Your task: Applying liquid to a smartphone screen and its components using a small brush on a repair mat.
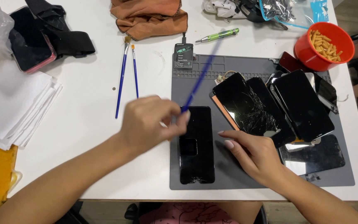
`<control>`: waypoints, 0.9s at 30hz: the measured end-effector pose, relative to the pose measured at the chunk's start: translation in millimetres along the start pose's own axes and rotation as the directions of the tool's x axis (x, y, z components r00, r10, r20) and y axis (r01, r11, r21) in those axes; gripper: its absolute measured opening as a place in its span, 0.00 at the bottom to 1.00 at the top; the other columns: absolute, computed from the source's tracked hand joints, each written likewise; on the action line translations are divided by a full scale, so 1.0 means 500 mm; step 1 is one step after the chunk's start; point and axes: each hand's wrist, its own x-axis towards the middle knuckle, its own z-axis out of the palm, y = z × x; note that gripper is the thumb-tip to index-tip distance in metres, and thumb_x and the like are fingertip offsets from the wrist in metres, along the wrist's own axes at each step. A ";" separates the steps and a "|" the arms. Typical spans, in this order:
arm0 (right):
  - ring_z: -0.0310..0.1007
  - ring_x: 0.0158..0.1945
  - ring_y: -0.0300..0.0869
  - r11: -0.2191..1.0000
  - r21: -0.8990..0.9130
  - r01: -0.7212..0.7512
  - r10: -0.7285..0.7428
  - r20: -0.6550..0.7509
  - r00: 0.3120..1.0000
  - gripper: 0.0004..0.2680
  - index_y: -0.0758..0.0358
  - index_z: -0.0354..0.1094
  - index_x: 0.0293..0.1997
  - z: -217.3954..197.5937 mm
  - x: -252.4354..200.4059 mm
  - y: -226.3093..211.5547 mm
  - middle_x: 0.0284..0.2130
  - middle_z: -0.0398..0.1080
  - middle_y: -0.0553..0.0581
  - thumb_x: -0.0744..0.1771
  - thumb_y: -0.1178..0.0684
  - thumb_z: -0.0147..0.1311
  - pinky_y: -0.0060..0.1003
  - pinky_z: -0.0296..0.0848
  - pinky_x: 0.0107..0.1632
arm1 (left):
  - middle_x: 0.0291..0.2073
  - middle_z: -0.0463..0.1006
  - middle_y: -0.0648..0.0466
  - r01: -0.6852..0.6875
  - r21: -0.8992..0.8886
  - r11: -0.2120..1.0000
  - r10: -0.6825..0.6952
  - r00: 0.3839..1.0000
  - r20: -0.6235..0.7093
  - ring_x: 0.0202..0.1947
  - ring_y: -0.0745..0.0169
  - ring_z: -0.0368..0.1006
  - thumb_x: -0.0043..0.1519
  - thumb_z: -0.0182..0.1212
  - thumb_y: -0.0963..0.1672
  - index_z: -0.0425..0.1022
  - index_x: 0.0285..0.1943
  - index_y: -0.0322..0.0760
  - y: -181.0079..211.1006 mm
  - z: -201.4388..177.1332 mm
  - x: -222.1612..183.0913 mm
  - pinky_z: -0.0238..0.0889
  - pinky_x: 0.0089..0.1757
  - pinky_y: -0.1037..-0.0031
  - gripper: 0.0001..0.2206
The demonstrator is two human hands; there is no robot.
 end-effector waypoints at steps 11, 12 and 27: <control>0.65 0.16 0.35 0.740 0.671 -0.049 0.062 0.005 0.998 0.11 0.69 0.70 0.51 0.028 0.008 0.009 0.26 0.73 0.58 0.73 0.53 0.42 0.27 0.65 0.21 | 0.22 0.71 0.59 -0.176 -0.072 0.982 0.187 0.960 0.207 0.22 0.64 0.67 0.66 0.69 0.53 0.74 0.43 0.41 0.052 0.052 -0.057 0.59 0.25 0.76 0.15; 0.69 0.14 0.37 0.603 0.797 0.028 0.065 -0.084 0.994 0.11 0.73 0.67 0.52 0.035 0.008 0.031 0.29 0.76 0.66 0.73 0.55 0.39 0.28 0.70 0.19 | 0.21 0.72 0.58 -0.105 -0.073 0.992 0.121 0.957 0.263 0.22 0.65 0.70 0.65 0.65 0.54 0.73 0.48 0.41 0.054 0.049 -0.052 0.64 0.25 0.78 0.17; 0.72 0.16 0.41 0.826 0.514 0.233 -0.025 -0.379 0.925 0.07 0.75 0.65 0.50 0.009 0.028 0.028 0.33 0.72 0.67 0.72 0.61 0.42 0.31 0.70 0.23 | 0.15 0.69 0.56 -0.241 -0.114 0.964 0.260 0.944 0.202 0.16 0.63 0.66 0.71 0.59 0.46 0.74 0.28 0.40 0.084 0.041 -0.056 0.61 0.22 0.77 0.15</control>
